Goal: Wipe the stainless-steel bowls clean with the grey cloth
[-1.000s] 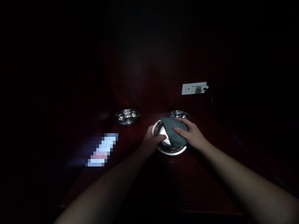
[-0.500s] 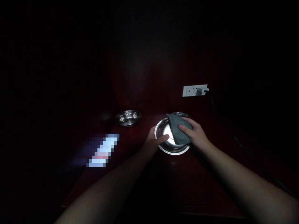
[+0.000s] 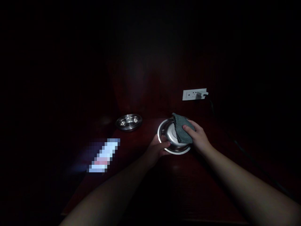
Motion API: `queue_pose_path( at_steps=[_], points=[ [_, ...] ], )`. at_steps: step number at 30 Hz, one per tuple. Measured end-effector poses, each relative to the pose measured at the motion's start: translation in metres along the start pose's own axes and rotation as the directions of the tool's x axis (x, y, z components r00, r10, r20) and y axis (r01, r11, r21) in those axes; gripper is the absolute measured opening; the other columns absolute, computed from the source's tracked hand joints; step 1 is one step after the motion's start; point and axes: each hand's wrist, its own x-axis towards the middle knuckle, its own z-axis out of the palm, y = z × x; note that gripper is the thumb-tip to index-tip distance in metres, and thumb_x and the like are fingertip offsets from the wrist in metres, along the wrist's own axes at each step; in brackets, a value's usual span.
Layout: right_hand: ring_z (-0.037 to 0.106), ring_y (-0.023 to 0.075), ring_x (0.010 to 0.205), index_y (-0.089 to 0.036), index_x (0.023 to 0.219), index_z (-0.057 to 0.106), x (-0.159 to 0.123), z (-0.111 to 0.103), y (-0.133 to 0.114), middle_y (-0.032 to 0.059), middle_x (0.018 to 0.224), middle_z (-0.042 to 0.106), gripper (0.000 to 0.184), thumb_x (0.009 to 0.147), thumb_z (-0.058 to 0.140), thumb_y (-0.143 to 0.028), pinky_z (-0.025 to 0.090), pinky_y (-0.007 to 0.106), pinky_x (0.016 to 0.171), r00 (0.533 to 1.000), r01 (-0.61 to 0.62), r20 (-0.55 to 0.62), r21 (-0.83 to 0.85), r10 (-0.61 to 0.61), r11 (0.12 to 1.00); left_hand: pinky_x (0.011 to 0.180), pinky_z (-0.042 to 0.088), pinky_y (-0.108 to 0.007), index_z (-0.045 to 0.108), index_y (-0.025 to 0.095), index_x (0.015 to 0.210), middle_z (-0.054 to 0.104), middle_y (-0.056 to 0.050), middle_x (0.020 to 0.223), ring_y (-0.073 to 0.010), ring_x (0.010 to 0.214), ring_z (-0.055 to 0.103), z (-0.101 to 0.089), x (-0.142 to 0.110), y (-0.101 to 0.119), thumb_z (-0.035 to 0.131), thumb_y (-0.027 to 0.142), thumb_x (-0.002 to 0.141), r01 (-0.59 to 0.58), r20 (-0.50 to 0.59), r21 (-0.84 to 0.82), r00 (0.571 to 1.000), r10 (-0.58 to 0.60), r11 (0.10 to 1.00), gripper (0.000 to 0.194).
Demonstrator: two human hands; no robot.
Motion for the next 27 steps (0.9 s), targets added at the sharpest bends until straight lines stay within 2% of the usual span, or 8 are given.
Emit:
queue_pose_path(
  at_steps=[8, 12, 19, 27],
  points=[
    [0.064, 0.0236, 0.089, -0.021, 0.105, 0.061, -0.0021, 0.0005, -0.0008, 0.0053, 0.098, 0.068, 0.047, 0.069, 0.069, -0.051, 0.052, 0.037, 0.078, 0.995, 0.012, 0.102, -0.057, -0.006, 0.998, 0.082, 0.050, -0.042, 0.050, 0.022, 0.121, 0.060, -0.010, 0.120, -0.0294, 0.108, 0.058, 0.0017, 0.0003, 0.0064, 0.072, 0.026, 0.064, -0.030, -0.058, 0.036, 0.998, 0.032, 0.999, 0.061],
    [0.063, 0.0225, 0.087, -0.021, 0.106, 0.060, -0.0025, -0.0001, 0.0006, 0.0049, 0.097, 0.067, 0.046, 0.072, 0.066, -0.051, 0.051, 0.035, 0.076, 0.990, 0.003, 0.144, -0.068, 0.007, 0.998, 0.078, 0.051, -0.039, 0.051, 0.021, 0.120, 0.062, -0.009, 0.113, -0.0274, 0.101, 0.060, 0.0016, 0.0004, 0.0065, 0.070, 0.028, 0.067, -0.032, -0.107, 0.026, 0.994, 0.035, 0.999, 0.057],
    [0.062, 0.0216, 0.086, -0.022, 0.107, 0.060, -0.0021, -0.0008, 0.0049, 0.0041, 0.096, 0.066, 0.045, 0.074, 0.065, -0.051, 0.049, 0.034, 0.076, 0.986, -0.047, 0.159, -0.044, 0.053, 0.998, 0.074, 0.052, -0.039, 0.052, 0.020, 0.119, 0.063, -0.008, 0.108, -0.0272, 0.096, 0.062, -0.0013, 0.0034, 0.0039, 0.068, 0.031, 0.069, -0.017, -0.090, -0.020, 0.996, 0.015, 1.000, 0.053],
    [0.062, 0.0226, 0.086, -0.022, 0.106, 0.060, -0.0029, -0.0015, 0.0034, 0.0051, 0.097, 0.066, 0.042, 0.075, 0.064, -0.050, 0.050, 0.035, 0.075, 0.985, 0.011, 0.172, -0.069, 0.001, 0.998, 0.076, 0.052, -0.039, 0.054, 0.019, 0.116, 0.064, -0.010, 0.112, -0.0276, 0.099, 0.062, -0.0007, 0.0043, 0.0037, 0.065, 0.029, 0.071, -0.030, -0.102, -0.054, 0.994, 0.025, 0.998, 0.047]
  ],
)
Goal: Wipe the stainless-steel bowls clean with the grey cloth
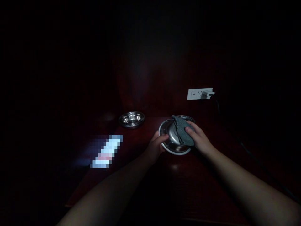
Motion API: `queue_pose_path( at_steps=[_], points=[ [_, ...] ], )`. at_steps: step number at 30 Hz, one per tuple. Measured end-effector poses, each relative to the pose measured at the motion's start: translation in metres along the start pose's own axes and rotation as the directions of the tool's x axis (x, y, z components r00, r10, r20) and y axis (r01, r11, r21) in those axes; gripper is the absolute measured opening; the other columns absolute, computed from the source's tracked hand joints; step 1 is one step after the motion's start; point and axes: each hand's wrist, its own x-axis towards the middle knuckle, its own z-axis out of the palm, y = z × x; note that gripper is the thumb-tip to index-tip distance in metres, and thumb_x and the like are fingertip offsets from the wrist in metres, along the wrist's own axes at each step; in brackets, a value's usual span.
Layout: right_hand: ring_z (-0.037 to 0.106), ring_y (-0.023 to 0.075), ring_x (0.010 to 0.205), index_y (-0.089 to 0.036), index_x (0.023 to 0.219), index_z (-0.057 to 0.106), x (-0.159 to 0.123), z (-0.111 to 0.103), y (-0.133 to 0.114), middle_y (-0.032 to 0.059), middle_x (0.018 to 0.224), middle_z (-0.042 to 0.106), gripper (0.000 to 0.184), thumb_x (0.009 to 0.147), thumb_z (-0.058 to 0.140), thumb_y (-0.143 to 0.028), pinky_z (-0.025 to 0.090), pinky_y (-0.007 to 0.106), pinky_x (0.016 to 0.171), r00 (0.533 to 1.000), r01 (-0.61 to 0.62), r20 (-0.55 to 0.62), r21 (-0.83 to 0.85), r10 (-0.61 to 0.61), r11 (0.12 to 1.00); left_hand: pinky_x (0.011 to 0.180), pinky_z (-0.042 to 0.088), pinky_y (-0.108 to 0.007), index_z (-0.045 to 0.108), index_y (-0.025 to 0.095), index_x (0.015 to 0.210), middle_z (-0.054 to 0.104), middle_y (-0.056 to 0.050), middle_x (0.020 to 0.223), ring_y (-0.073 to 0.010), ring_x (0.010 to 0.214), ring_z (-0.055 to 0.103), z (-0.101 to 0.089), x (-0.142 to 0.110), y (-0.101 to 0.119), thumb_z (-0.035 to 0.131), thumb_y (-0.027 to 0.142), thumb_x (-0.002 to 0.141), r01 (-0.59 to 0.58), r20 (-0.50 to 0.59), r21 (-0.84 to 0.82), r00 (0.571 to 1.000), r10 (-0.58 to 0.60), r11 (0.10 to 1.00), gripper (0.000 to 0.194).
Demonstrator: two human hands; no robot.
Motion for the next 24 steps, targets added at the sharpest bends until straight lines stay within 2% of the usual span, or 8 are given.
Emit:
queue_pose_path(
  at_steps=[5, 12, 24],
  points=[
    [0.061, 0.0228, 0.086, -0.021, 0.107, 0.058, -0.0002, -0.0006, 0.0001, 0.0058, 0.097, 0.065, 0.043, 0.075, 0.063, -0.050, 0.049, 0.035, 0.073, 1.000, -0.003, 0.007, -0.011, 0.003, 1.000, 0.077, 0.052, -0.040, 0.053, 0.019, 0.117, 0.064, -0.010, 0.112, -0.0268, 0.097, 0.063, -0.0002, 0.0016, 0.0003, 0.064, 0.029, 0.072, 0.013, -0.018, -0.013, 1.000, -0.013, 1.000, 0.047],
    [0.059, 0.0212, 0.082, -0.021, 0.104, 0.059, -0.0008, -0.0002, -0.0014, 0.0045, 0.092, 0.064, 0.041, 0.075, 0.063, -0.050, 0.048, 0.033, 0.072, 1.000, 0.014, 0.028, -0.024, -0.013, 1.000, 0.074, 0.051, -0.034, 0.057, 0.017, 0.112, 0.066, -0.010, 0.106, -0.0247, 0.094, 0.064, 0.0004, 0.0059, -0.0001, 0.064, 0.030, 0.072, -0.007, -0.087, -0.039, 0.996, 0.003, 0.999, 0.043],
    [0.059, 0.0187, 0.081, -0.021, 0.103, 0.059, -0.0018, 0.0031, -0.0042, 0.0032, 0.090, 0.064, 0.041, 0.075, 0.064, -0.051, 0.048, 0.030, 0.070, 1.000, -0.017, 0.015, 0.025, 0.016, 1.000, 0.074, 0.051, -0.034, 0.057, 0.018, 0.111, 0.066, -0.009, 0.106, -0.0239, 0.094, 0.063, 0.0009, 0.0035, 0.0021, 0.064, 0.031, 0.073, 0.018, -0.083, -0.041, 0.996, -0.021, 0.999, 0.041]
  ],
)
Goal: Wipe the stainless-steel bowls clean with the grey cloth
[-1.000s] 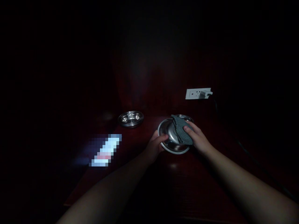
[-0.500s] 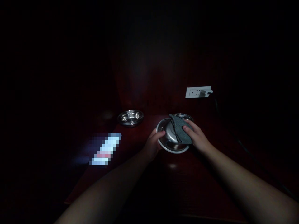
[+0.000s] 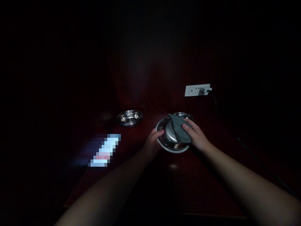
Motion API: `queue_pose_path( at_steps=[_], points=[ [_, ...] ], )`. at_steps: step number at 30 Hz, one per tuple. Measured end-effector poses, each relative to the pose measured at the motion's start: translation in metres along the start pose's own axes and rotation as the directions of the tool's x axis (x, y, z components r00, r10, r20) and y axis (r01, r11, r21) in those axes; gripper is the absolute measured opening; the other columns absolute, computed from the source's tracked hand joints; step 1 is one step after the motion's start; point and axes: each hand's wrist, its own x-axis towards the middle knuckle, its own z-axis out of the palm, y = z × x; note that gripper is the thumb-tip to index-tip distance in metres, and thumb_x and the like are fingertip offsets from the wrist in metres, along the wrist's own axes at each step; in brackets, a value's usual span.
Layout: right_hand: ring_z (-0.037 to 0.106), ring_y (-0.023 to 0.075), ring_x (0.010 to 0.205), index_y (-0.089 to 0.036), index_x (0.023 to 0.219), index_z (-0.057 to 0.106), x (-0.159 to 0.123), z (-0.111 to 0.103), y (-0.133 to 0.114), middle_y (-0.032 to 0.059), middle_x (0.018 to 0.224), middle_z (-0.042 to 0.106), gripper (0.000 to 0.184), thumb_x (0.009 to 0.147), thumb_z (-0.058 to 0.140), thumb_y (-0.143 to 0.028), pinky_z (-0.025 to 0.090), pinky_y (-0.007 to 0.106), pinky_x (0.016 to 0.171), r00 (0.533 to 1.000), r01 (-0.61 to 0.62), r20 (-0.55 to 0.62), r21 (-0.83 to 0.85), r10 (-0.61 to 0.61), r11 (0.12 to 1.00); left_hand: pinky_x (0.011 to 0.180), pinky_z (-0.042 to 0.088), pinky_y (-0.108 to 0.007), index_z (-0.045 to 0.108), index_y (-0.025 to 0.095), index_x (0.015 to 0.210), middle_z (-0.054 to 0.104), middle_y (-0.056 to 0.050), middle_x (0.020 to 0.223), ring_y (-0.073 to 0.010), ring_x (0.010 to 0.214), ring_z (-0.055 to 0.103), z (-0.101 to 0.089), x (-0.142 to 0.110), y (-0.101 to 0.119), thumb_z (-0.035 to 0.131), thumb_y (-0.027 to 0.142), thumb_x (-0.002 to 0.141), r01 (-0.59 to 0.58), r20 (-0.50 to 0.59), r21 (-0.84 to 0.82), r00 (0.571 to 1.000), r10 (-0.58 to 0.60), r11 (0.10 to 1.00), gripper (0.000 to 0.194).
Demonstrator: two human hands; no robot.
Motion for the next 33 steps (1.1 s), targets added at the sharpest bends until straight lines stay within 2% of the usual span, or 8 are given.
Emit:
queue_pose_path(
  at_steps=[9, 21, 25, 30, 33],
  points=[
    [0.060, 0.0196, 0.081, -0.020, 0.104, 0.059, 0.000, 0.001, 0.000, 0.0038, 0.091, 0.065, 0.041, 0.077, 0.062, -0.050, 0.050, 0.031, 0.071, 1.000, -0.003, 0.010, -0.019, 0.004, 1.000, 0.078, 0.050, -0.035, 0.057, 0.016, 0.112, 0.067, -0.009, 0.106, -0.0236, 0.093, 0.064, -0.002, 0.002, -0.001, 0.063, 0.030, 0.074, -0.022, 0.021, -0.003, 1.000, 0.022, 1.000, 0.040],
    [0.062, 0.0210, 0.081, -0.021, 0.104, 0.060, -0.001, 0.001, 0.001, 0.0044, 0.091, 0.067, 0.040, 0.077, 0.062, -0.050, 0.051, 0.034, 0.072, 0.999, 0.027, 0.025, -0.038, -0.026, 0.999, 0.084, 0.048, -0.036, 0.060, 0.015, 0.109, 0.069, -0.009, 0.101, -0.0251, 0.095, 0.064, -0.001, 0.003, 0.001, 0.064, 0.028, 0.073, -0.028, -0.017, -0.020, 0.999, 0.027, 0.999, 0.039],
    [0.061, 0.0210, 0.075, -0.020, 0.098, 0.061, 0.000, 0.003, -0.001, 0.0035, 0.084, 0.066, 0.040, 0.072, 0.066, -0.050, 0.050, 0.034, 0.067, 0.998, 0.025, -0.061, -0.013, -0.026, 1.000, 0.088, 0.047, -0.038, 0.058, 0.015, 0.113, 0.068, -0.010, 0.105, -0.0255, 0.099, 0.063, 0.000, 0.000, 0.003, 0.061, 0.027, 0.075, -0.033, 0.059, -0.050, 0.998, 0.036, 0.998, 0.040],
    [0.061, 0.0228, 0.080, -0.021, 0.098, 0.060, 0.000, 0.001, -0.007, 0.0049, 0.091, 0.065, 0.042, 0.071, 0.065, -0.052, 0.049, 0.036, 0.071, 0.953, 0.162, -0.260, 0.009, -0.154, 0.987, 0.089, 0.047, -0.038, 0.056, 0.014, 0.114, 0.064, -0.012, 0.110, -0.0249, 0.105, 0.060, 0.005, -0.008, 0.010, 0.057, 0.033, 0.077, -0.069, 0.165, -0.129, 0.982, 0.090, 0.989, 0.042],
    [0.061, 0.0240, 0.084, -0.021, 0.100, 0.059, -0.001, 0.001, -0.010, 0.0059, 0.094, 0.065, 0.043, 0.073, 0.063, -0.054, 0.049, 0.038, 0.076, 0.946, 0.183, -0.268, -0.015, -0.180, 0.983, 0.088, 0.048, -0.037, 0.056, 0.016, 0.113, 0.062, -0.011, 0.114, -0.0239, 0.104, 0.060, 0.005, -0.014, 0.010, 0.061, 0.030, 0.075, -0.081, 0.223, -0.066, 0.970, 0.094, 0.995, 0.040]
  ],
)
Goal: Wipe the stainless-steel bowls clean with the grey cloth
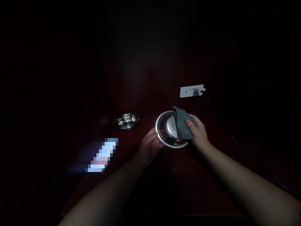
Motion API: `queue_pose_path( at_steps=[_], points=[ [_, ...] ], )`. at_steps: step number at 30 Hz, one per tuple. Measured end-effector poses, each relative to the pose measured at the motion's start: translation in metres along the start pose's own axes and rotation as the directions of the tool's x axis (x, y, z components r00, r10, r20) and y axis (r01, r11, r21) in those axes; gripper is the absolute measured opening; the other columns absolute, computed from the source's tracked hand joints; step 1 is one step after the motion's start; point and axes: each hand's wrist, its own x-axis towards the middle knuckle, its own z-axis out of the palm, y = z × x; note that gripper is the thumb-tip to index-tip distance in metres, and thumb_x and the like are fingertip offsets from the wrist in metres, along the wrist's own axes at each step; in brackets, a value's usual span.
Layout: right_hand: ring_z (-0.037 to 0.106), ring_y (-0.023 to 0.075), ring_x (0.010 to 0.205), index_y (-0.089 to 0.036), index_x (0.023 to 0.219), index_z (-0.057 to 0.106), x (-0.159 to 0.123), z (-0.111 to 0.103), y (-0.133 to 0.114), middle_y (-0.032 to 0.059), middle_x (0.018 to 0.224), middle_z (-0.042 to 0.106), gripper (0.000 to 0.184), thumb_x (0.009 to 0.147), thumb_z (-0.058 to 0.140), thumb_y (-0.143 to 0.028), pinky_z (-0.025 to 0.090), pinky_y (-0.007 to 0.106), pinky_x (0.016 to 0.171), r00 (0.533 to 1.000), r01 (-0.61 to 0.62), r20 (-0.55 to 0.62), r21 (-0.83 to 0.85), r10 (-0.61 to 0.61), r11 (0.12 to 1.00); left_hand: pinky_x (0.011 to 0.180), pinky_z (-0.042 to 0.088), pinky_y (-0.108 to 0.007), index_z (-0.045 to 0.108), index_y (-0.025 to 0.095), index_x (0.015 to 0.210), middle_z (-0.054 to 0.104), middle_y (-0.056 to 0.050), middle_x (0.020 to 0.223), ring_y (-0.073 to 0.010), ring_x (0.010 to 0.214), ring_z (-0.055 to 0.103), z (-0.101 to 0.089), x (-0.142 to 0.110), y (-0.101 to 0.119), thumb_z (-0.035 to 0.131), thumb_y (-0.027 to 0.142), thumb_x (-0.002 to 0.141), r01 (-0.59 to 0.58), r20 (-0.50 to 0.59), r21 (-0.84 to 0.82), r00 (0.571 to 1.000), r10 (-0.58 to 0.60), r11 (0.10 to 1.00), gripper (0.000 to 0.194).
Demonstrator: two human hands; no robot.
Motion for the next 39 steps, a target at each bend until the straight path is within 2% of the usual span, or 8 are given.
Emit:
queue_pose_path(
  at_steps=[3, 7, 11, 16, 25, 32, 39],
  points=[
    [0.061, 0.0242, 0.086, -0.022, 0.099, 0.059, 0.000, 0.002, 0.003, 0.0057, 0.096, 0.066, 0.041, 0.073, 0.063, -0.054, 0.050, 0.038, 0.077, 0.998, -0.032, 0.047, -0.004, 0.032, 0.999, 0.085, 0.050, -0.042, 0.052, 0.020, 0.116, 0.058, -0.009, 0.121, -0.0258, 0.105, 0.059, 0.000, -0.003, -0.005, 0.064, 0.025, 0.074, 0.013, 0.055, 0.106, 0.998, -0.019, 0.994, 0.044],
    [0.062, 0.0229, 0.085, -0.023, 0.101, 0.059, 0.000, 0.003, 0.009, 0.0046, 0.096, 0.066, 0.042, 0.073, 0.064, -0.053, 0.050, 0.037, 0.077, 0.990, -0.092, 0.115, 0.043, 0.087, 0.995, 0.082, 0.052, -0.043, 0.053, 0.019, 0.113, 0.060, -0.009, 0.114, -0.0270, 0.104, 0.059, -0.002, -0.003, -0.009, 0.063, 0.027, 0.075, 0.026, 0.002, 0.152, 1.000, -0.027, 0.988, 0.040],
    [0.062, 0.0229, 0.085, -0.023, 0.103, 0.060, 0.001, 0.001, 0.010, 0.0048, 0.097, 0.066, 0.042, 0.074, 0.063, -0.052, 0.050, 0.038, 0.078, 0.985, -0.094, 0.145, 0.014, 0.091, 0.995, 0.080, 0.053, -0.043, 0.051, 0.020, 0.116, 0.060, -0.010, 0.114, -0.0276, 0.103, 0.059, -0.003, 0.000, -0.008, 0.064, 0.028, 0.074, 0.039, -0.045, 0.159, 0.998, -0.032, 0.986, 0.045],
    [0.062, 0.0231, 0.085, -0.023, 0.102, 0.060, 0.002, 0.000, 0.011, 0.0050, 0.096, 0.065, 0.042, 0.073, 0.065, -0.052, 0.050, 0.037, 0.076, 0.986, -0.094, 0.142, 0.007, 0.092, 0.996, 0.081, 0.053, -0.045, 0.047, 0.022, 0.121, 0.056, -0.010, 0.122, -0.0284, 0.105, 0.059, -0.003, 0.001, -0.007, 0.062, 0.029, 0.075, 0.057, -0.030, 0.150, 0.998, -0.053, 0.987, 0.049],
    [0.063, 0.0234, 0.084, -0.023, 0.103, 0.060, 0.001, 0.000, 0.011, 0.0048, 0.096, 0.066, 0.044, 0.071, 0.066, -0.053, 0.051, 0.038, 0.076, 0.983, -0.121, 0.141, -0.009, 0.121, 0.993, 0.079, 0.053, -0.044, 0.050, 0.022, 0.114, 0.058, -0.009, 0.116, -0.0275, 0.101, 0.060, -0.004, 0.003, -0.008, 0.066, 0.030, 0.070, 0.069, -0.086, 0.131, 0.995, -0.058, 0.989, 0.047],
    [0.062, 0.0231, 0.081, -0.023, 0.104, 0.059, 0.001, 0.000, 0.011, 0.0050, 0.094, 0.065, 0.044, 0.072, 0.065, -0.053, 0.051, 0.038, 0.073, 0.980, -0.129, 0.154, -0.017, 0.130, 0.992, 0.079, 0.054, -0.044, 0.049, 0.023, 0.117, 0.058, -0.008, 0.117, -0.0278, 0.102, 0.060, -0.004, 0.003, -0.007, 0.066, 0.030, 0.070, 0.072, -0.080, 0.116, 0.995, -0.063, 0.991, 0.050],
    [0.055, 0.0262, 0.105, -0.024, 0.115, 0.050, 0.002, -0.001, 0.015, 0.0090, 0.118, 0.055, 0.056, 0.072, 0.065, -0.054, 0.044, 0.042, 0.092, 0.992, -0.028, 0.118, -0.080, 0.037, 0.996, 0.080, 0.053, -0.044, 0.045, 0.023, 0.125, 0.057, -0.010, 0.123, -0.0279, 0.104, 0.060, -0.005, 0.004, -0.007, 0.063, 0.030, 0.075, 0.077, -0.053, 0.114, 0.996, -0.071, 0.990, 0.054]
  ],
)
